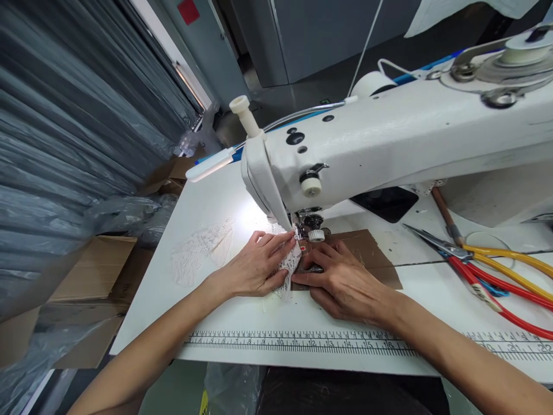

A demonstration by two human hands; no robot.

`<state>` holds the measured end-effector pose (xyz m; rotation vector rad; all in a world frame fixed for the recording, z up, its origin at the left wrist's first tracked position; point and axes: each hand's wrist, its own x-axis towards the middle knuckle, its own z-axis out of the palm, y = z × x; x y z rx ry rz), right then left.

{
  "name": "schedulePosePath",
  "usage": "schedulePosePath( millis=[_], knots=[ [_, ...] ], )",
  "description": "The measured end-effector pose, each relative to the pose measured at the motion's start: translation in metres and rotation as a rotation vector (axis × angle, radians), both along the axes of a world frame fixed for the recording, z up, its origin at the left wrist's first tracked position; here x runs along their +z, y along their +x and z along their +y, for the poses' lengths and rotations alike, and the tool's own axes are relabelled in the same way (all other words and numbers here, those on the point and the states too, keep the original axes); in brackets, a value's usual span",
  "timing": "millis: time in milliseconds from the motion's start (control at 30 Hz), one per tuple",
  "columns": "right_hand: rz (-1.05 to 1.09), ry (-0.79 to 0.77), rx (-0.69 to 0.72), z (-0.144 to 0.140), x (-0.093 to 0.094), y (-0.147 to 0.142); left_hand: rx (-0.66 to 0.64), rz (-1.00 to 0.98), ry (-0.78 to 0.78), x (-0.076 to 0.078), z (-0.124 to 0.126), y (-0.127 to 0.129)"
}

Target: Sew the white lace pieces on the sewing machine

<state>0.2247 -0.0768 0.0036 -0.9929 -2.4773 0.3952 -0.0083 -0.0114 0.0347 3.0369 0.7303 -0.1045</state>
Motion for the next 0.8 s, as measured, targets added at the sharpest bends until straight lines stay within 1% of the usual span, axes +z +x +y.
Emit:
schedulePosePath(
  millis=[133, 300, 400, 567, 700, 800],
  knots=[
    [-0.006, 0.004, 0.003, 0.002, -0.005, 0.001, 0.013, -0.005, 0.011, -0.003, -0.004, 0.001],
    [0.133, 0.061, -0.05, 0.012, -0.021, 0.006, 0.044, -0.014, 0.02, -0.008, -0.007, 0.001],
    [0.144, 0.077, -0.063, 0.014, -0.025, 0.006, 0.047, -0.022, 0.013, -0.009, -0.008, 0.001],
    [0.13, 0.069, -0.09, 0.013, -0.023, 0.005, 0.048, -0.021, 0.006, -0.009, -0.008, 0.001],
    [0.116, 0.049, -0.056, 0.011, -0.017, 0.004, 0.038, -0.026, 0.021, -0.01, -0.008, 0.001],
    [0.057, 0.054, -0.05, 0.008, -0.013, 0.002, 0.031, -0.03, 0.033, -0.01, -0.008, 0.001]
  ],
)
